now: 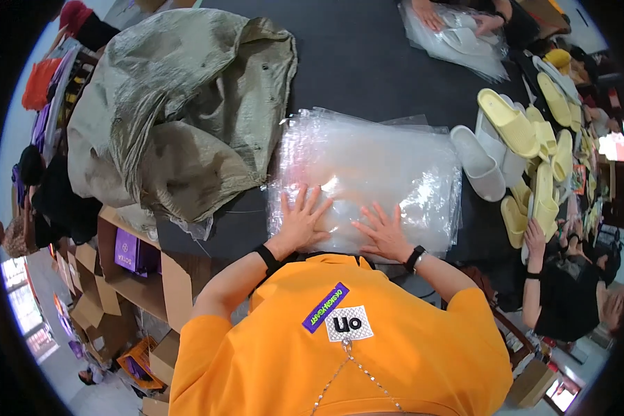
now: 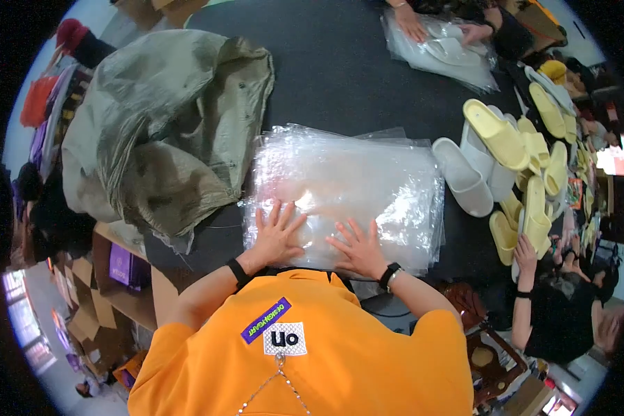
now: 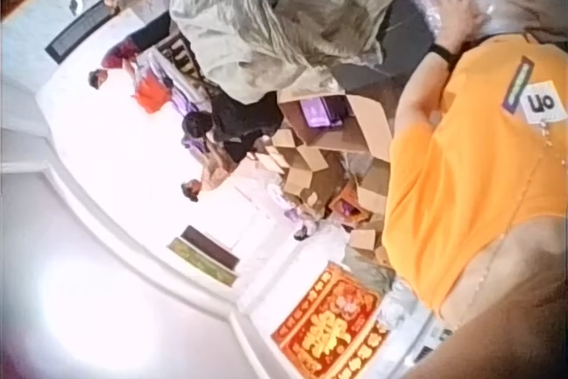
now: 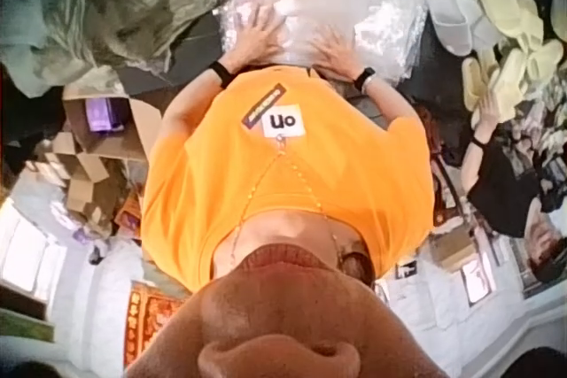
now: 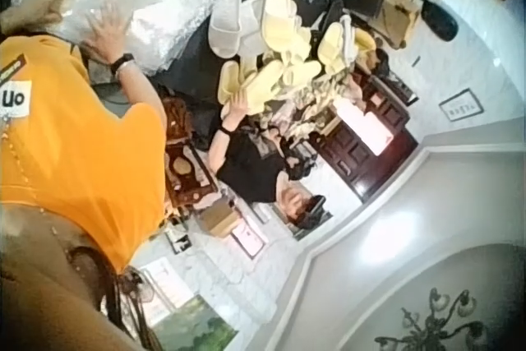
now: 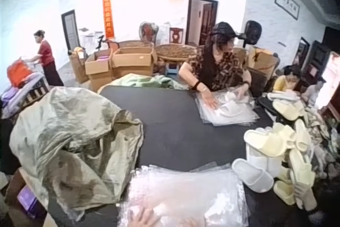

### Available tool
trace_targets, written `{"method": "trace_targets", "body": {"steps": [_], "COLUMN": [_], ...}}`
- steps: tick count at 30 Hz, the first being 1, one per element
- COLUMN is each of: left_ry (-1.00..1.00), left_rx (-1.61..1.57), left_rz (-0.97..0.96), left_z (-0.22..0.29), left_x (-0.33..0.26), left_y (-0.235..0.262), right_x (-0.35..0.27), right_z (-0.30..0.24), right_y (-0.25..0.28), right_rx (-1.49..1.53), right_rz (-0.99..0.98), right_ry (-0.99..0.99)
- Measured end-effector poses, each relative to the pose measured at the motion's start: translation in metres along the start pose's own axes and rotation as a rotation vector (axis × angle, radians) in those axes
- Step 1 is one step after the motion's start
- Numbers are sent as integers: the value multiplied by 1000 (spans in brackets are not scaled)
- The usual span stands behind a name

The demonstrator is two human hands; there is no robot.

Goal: The recorder is picking up pairs of sandals from a large bag and placing them into clear plastic bags on a table in a manufacturing or distribution environment.

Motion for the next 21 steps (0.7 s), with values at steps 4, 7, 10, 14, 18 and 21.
{"method": "trace_targets", "body": {"steps": [4,7,10,14,18,21], "left_ry": [6,2,-106,-30,9,26], "left_rx": [-8,-80,-27,54,28,14], "left_rz": [133,-33,187,196,-37,-138], "left_z": [10,15,31,14,-2,-16], "left_x": [22,69,113,164,202,206], "left_y": [29,54,89,86,67,57], "right_x": [2,-15,-78,-148,-161,-142], "right_z": [7,58,156,212,240,223], "right_y": [7,25,34,19,-32,-27], "right_rx": [132,145,284,769,1089,997], "right_rz": [-57,187,482,584,632,466], "right_ry": [31,-213,-756,-1305,-1129,-1092]}}
Point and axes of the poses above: each hand's wrist, its own x-axis towards the middle knuckle, its own y-axis out of the back of the hand, z = x × y, the point moved 9 cm from there along x, towards the middle knuckle, and after that the axes turned 10 degrees about -z, right-handed, at the moved point
